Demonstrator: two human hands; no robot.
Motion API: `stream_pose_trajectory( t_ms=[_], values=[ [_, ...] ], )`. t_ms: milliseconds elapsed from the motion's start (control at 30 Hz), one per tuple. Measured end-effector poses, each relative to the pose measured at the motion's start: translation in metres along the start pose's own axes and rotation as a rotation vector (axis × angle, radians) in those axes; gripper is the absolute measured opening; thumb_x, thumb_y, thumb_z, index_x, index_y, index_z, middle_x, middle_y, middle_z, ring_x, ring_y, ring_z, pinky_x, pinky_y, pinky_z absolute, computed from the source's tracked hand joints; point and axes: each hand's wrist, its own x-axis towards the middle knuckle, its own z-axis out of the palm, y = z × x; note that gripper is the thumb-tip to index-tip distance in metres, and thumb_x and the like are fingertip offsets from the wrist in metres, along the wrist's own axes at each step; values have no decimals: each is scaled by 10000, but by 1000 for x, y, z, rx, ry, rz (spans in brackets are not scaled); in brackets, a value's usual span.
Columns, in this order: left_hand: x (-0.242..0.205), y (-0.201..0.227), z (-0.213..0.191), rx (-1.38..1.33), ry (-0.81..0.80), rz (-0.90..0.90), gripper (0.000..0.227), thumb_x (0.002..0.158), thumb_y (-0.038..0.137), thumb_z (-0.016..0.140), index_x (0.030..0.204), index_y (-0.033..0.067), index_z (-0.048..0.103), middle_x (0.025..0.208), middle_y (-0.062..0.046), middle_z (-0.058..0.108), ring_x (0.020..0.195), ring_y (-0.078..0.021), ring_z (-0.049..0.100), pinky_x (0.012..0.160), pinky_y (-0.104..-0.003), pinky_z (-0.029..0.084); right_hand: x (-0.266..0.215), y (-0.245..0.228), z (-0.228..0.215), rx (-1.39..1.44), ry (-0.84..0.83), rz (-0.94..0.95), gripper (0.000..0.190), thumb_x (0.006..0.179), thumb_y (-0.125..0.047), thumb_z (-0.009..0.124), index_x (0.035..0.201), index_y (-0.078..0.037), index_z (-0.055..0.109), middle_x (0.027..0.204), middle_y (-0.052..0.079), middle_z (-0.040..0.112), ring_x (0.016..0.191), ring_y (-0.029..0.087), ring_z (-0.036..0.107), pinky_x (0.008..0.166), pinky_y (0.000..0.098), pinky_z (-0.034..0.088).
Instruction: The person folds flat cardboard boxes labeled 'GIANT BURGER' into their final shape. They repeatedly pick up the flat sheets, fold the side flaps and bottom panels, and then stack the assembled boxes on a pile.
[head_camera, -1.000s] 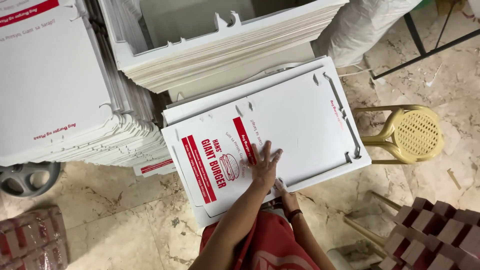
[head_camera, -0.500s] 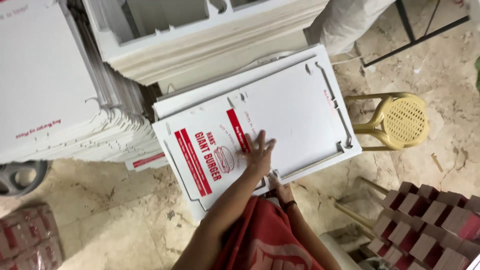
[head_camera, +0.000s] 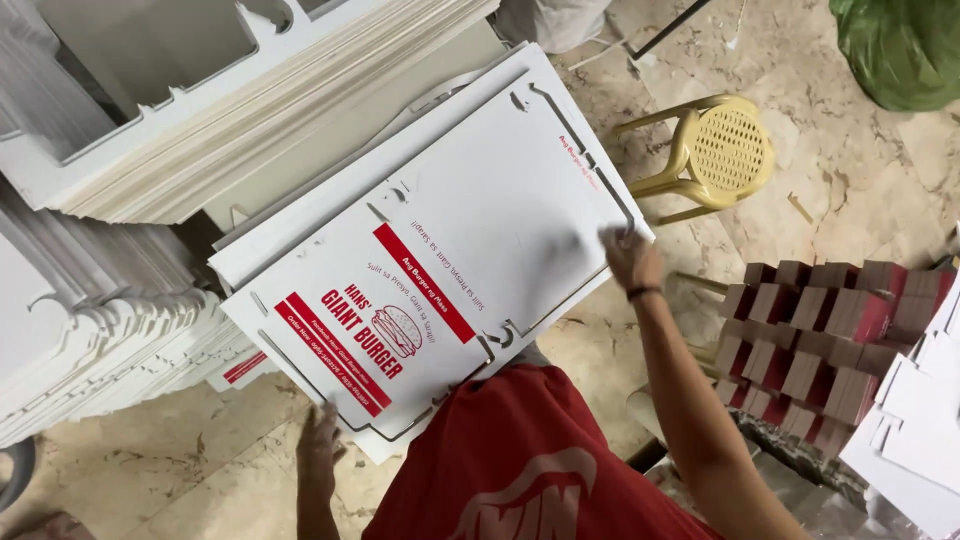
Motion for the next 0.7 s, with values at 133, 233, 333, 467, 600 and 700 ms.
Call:
stream_pose_trajectory(
  t_ms=[133, 233, 333, 467, 600, 700],
  values=[
    [63, 99, -70, -969, -309, -1252, 575, 969, 348, 560, 1506, 148, 517, 1504, -167, 498, 1289, -456, 502, 1014, -575, 497, 102, -27, -9, -140, 188, -73, 527, 1037, -479, 581, 1264, -10, 659, 1217, 260, 672, 1041, 398, 677, 838, 544, 567],
    [44, 85, -44, -974, -203, -1296, 560, 945, 347, 622, 1452, 109, 593, 1298, -117, 638, 1074, -328, 548, 915, -505, 466, 144, -31, 3, -221, 88, -48, 596, 985, -565, 543, 1245, -45, 676, 1222, 251, 672, 1080, 455, 645, 881, 558, 515],
    [26, 55, 2, -1034, -79, -1178, 487, 923, 301, 623, 1374, 119, 657, 1210, -44, 657, 987, -221, 554, 749, -425, 441, 186, 7, 8, -340, -78, -9, 486, 905, -497, 598, 1257, -190, 731, 1213, 160, 713, 1083, 420, 658, 866, 519, 511],
    [31, 82, -13, -1021, 13, -1328, 378, 892, 394, 699, 1180, 152, 734, 1050, 9, 695, 954, -160, 554, 750, -428, 449, 173, -52, -8, -573, -221, 52, 765, 962, -646, 483, 1376, -29, 665, 1427, 357, 568, 1363, 547, 448, 1071, 729, 271],
    [40, 97, -37, -1008, 108, -1206, 330, 910, 294, 715, 1103, 33, 777, 1017, -70, 778, 831, -174, 734, 714, -290, 607, 207, -2, 6, -577, -58, -201, 649, 1044, -620, 611, 1107, 7, 766, 1026, 317, 755, 997, 511, 686, 821, 540, 528],
    [42, 104, -44, -810, -29, -1261, 449, 881, 424, 710, 1166, 87, 790, 771, -72, 799, 777, -76, 694, 699, -246, 488, 197, -28, -8, -591, -181, -79, 612, 1168, -634, 576, 1093, -57, 766, 939, 243, 770, 864, 425, 716, 699, 616, 589]
  ],
)
